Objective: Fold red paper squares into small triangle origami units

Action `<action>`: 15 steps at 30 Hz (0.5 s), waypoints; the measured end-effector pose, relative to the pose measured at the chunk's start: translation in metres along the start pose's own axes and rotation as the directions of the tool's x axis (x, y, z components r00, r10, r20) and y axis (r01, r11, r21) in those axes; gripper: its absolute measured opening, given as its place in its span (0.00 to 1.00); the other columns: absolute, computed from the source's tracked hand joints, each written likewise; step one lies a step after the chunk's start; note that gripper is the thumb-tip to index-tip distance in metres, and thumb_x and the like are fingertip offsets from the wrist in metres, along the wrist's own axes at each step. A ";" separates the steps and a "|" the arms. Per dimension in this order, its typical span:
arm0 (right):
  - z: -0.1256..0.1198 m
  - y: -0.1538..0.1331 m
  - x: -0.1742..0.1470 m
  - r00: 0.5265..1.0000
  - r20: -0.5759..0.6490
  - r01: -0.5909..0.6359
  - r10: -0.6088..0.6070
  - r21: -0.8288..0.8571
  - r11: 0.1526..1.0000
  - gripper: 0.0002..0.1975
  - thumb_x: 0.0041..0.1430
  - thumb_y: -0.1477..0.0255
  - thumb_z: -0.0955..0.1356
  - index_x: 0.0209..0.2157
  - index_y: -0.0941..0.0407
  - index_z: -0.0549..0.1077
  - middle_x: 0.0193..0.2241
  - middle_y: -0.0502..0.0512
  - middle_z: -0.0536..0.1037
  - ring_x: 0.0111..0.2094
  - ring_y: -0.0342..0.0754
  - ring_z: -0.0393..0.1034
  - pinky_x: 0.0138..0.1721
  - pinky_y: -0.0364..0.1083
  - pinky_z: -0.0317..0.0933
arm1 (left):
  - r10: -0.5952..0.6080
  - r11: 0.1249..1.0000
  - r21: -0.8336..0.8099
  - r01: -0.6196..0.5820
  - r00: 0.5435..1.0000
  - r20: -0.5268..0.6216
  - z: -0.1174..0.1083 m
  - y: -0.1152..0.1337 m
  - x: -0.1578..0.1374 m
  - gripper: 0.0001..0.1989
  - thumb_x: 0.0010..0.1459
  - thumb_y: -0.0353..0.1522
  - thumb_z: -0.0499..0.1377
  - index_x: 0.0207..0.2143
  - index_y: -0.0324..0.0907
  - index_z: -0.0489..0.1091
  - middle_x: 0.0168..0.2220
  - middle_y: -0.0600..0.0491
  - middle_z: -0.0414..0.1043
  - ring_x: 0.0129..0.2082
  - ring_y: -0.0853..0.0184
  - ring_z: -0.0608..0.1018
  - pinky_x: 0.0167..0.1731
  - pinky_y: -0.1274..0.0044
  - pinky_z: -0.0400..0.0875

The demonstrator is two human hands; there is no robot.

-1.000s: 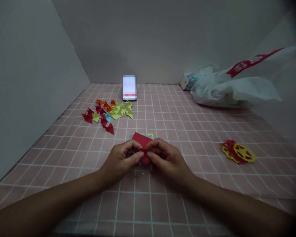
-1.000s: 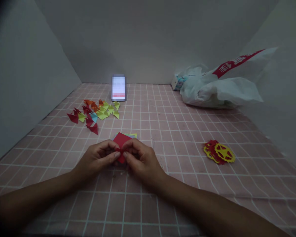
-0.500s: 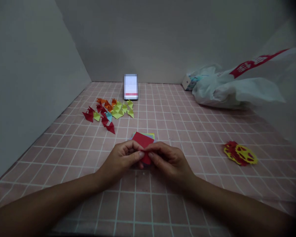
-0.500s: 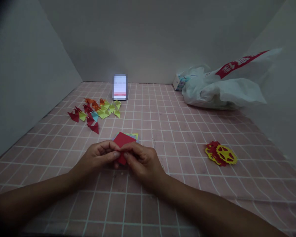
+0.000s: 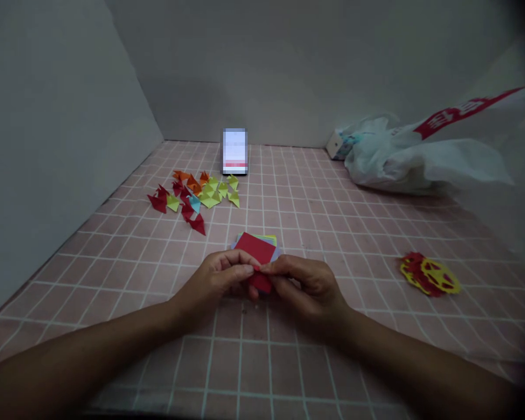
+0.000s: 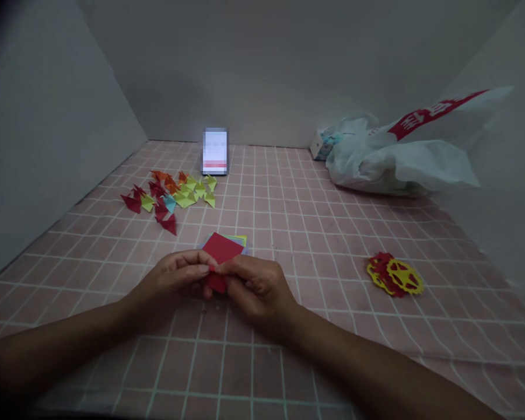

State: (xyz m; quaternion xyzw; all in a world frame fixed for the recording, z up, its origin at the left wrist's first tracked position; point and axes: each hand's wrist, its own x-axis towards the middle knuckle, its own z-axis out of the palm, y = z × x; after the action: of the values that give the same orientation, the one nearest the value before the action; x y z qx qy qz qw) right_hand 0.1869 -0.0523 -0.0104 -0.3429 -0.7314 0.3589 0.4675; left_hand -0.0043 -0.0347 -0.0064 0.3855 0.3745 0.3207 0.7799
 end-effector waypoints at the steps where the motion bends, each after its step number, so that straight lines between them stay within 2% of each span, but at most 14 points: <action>1: 0.000 0.001 0.000 1.000 -0.003 -0.001 0.001 -0.015 1.000 0.10 0.58 0.83 0.64 0.35 0.58 0.76 0.25 0.50 0.77 0.24 0.40 0.69 0.26 0.39 0.61 | 0.005 1.000 0.001 -0.005 1.000 0.001 0.000 0.000 0.000 0.05 0.55 0.32 0.62 0.33 0.39 0.73 0.28 0.55 0.77 0.23 0.74 0.77 0.30 0.80 0.73; 6: 0.001 0.001 -0.001 0.999 -0.013 -0.049 0.049 0.003 0.999 0.10 0.58 0.82 0.64 0.36 0.57 0.76 0.24 0.49 0.76 0.23 0.39 0.68 0.25 0.40 0.60 | -0.003 0.999 0.032 0.003 1.000 -0.020 0.003 0.003 0.000 0.07 0.55 0.33 0.64 0.31 0.39 0.73 0.28 0.56 0.77 0.23 0.75 0.77 0.29 0.81 0.72; 9: 0.002 0.000 0.000 0.981 0.003 -0.191 0.192 0.140 0.972 0.08 0.59 0.80 0.65 0.36 0.56 0.75 0.25 0.48 0.76 0.24 0.39 0.68 0.25 0.40 0.61 | -0.007 0.999 0.041 0.008 0.999 -0.036 0.003 0.004 -0.001 0.06 0.54 0.32 0.65 0.31 0.38 0.72 0.27 0.57 0.76 0.23 0.75 0.76 0.27 0.83 0.70; 12: 0.003 -0.001 0.001 0.924 0.076 -0.376 0.374 0.347 0.859 0.04 0.60 0.76 0.66 0.36 0.56 0.73 0.23 0.47 0.74 0.22 0.39 0.67 0.23 0.39 0.60 | -0.002 0.997 0.078 0.006 0.999 -0.050 0.003 0.004 -0.001 0.07 0.54 0.33 0.65 0.31 0.38 0.72 0.25 0.56 0.75 0.23 0.75 0.76 0.28 0.83 0.69; 15: 0.002 -0.001 0.003 0.872 0.167 -0.479 0.460 0.484 0.732 0.03 0.59 0.74 0.68 0.37 0.56 0.71 0.23 0.47 0.75 0.21 0.39 0.69 0.24 0.39 0.61 | 0.012 0.993 0.116 -0.004 0.997 -0.070 0.005 0.006 -0.001 0.08 0.54 0.33 0.65 0.30 0.38 0.71 0.23 0.57 0.74 0.22 0.75 0.75 0.27 0.83 0.69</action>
State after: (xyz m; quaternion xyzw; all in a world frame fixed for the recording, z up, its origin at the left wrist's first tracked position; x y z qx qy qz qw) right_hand 0.1835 -0.0504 -0.0091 -0.3736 -0.5074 0.6517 0.4221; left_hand -0.0021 -0.0339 0.0013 0.4199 0.4183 0.3150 0.7413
